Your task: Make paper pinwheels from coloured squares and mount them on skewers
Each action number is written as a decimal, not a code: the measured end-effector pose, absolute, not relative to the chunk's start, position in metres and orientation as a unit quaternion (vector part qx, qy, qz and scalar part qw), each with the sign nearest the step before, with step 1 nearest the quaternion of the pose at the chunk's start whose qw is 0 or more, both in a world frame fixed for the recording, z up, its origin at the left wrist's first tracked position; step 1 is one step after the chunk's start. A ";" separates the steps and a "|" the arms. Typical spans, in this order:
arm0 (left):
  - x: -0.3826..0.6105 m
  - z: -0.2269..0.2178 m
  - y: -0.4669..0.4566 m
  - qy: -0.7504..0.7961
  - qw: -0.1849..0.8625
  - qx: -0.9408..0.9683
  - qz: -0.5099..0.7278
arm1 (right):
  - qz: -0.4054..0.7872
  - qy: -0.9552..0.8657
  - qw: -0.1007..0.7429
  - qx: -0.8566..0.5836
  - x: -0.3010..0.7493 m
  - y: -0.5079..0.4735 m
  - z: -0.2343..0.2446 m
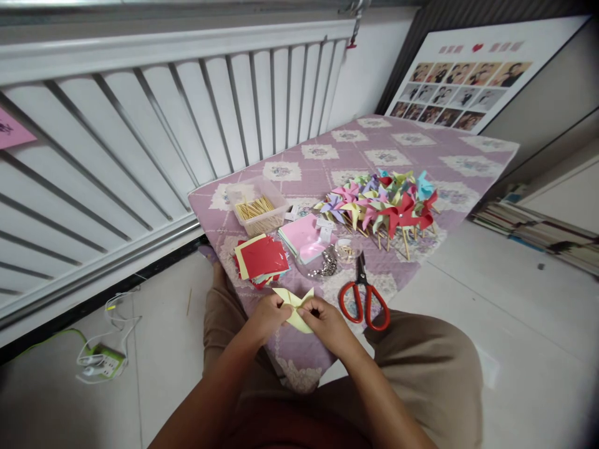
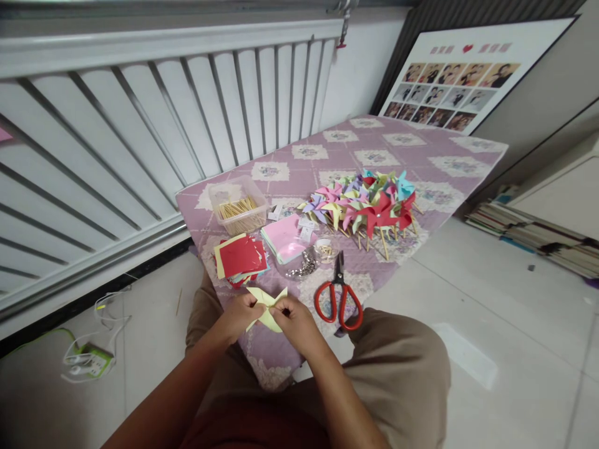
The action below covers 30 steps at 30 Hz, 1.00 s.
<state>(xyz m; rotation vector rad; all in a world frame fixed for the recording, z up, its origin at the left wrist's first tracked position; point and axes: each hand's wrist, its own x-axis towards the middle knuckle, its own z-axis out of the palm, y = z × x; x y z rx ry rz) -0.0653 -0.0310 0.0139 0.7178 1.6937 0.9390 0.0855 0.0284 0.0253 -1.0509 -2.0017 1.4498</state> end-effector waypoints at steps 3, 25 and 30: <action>-0.066 0.013 -0.031 0.712 0.509 0.304 0.375 | 0.520 -0.728 0.226 -0.385 0.086 0.028 0.024; -0.066 0.008 -0.032 0.731 0.489 0.325 0.348 | 0.465 -0.748 0.251 -0.402 0.083 0.025 0.010; -0.066 0.007 -0.033 0.735 0.479 0.330 0.349 | 0.463 -0.744 0.253 -0.410 0.082 0.025 0.009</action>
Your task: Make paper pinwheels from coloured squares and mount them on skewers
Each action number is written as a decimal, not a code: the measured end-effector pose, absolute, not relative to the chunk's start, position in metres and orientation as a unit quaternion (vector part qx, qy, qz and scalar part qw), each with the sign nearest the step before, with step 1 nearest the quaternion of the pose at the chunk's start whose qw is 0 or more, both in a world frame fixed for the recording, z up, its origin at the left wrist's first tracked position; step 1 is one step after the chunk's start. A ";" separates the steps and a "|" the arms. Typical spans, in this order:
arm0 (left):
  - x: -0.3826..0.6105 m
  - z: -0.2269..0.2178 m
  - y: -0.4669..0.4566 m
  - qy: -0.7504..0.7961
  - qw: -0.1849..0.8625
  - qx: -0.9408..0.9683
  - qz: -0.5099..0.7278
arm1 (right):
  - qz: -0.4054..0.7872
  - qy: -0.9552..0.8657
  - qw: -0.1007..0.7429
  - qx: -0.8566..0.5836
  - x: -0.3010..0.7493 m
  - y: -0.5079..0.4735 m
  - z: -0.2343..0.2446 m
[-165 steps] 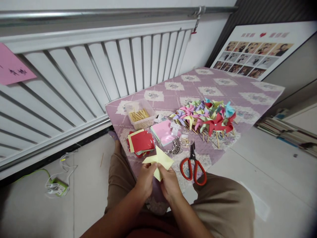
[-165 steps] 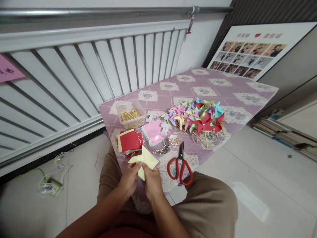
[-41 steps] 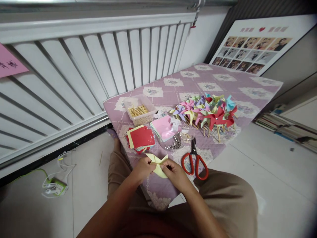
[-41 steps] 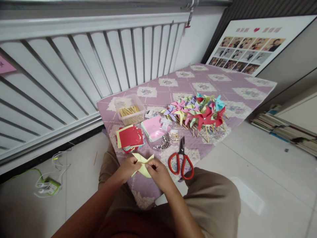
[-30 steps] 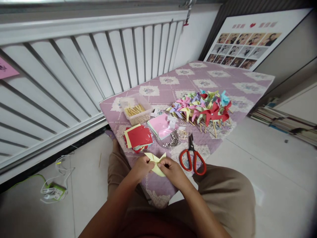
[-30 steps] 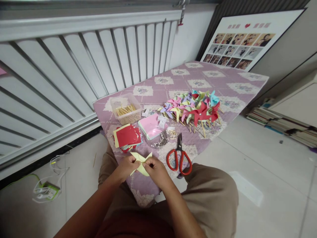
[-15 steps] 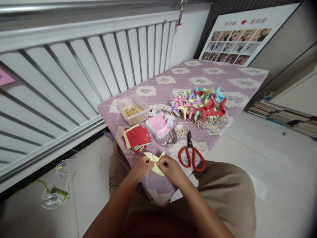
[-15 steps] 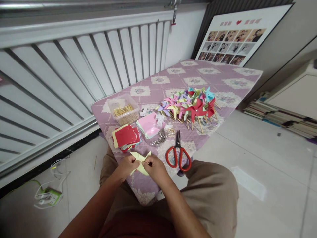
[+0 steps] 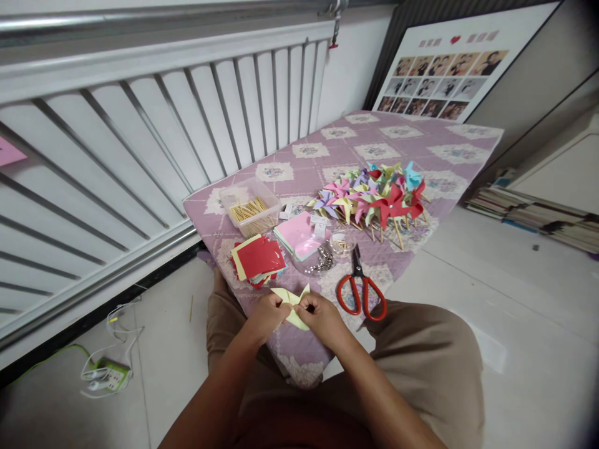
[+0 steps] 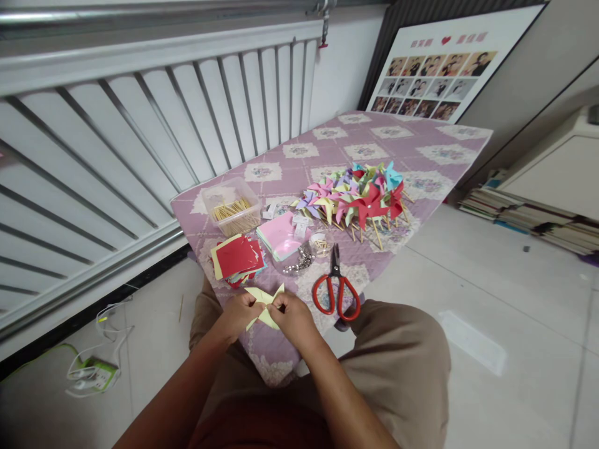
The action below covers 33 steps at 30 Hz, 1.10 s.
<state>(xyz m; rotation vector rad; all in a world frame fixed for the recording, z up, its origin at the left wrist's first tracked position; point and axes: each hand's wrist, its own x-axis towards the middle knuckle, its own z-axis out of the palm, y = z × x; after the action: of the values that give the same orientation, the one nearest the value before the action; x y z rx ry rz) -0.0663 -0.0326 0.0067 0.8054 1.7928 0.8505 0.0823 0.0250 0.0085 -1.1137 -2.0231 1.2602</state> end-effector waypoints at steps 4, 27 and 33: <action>-0.066 0.009 -0.033 0.735 0.479 0.326 0.353 | 0.466 -0.733 0.257 -0.424 0.081 0.023 0.008; -0.071 0.010 -0.034 0.672 0.553 0.292 0.396 | 0.493 -0.663 0.268 -0.495 0.072 0.015 0.019; -0.069 0.010 -0.032 0.691 0.540 0.310 0.366 | 0.494 -0.666 0.261 -0.494 0.072 0.016 0.018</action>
<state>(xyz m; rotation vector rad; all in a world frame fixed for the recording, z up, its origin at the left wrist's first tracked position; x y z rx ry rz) -0.0688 -0.0321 0.0102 0.7363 1.6431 0.8708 0.0717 0.0163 0.0184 -1.3383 -1.8040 1.3376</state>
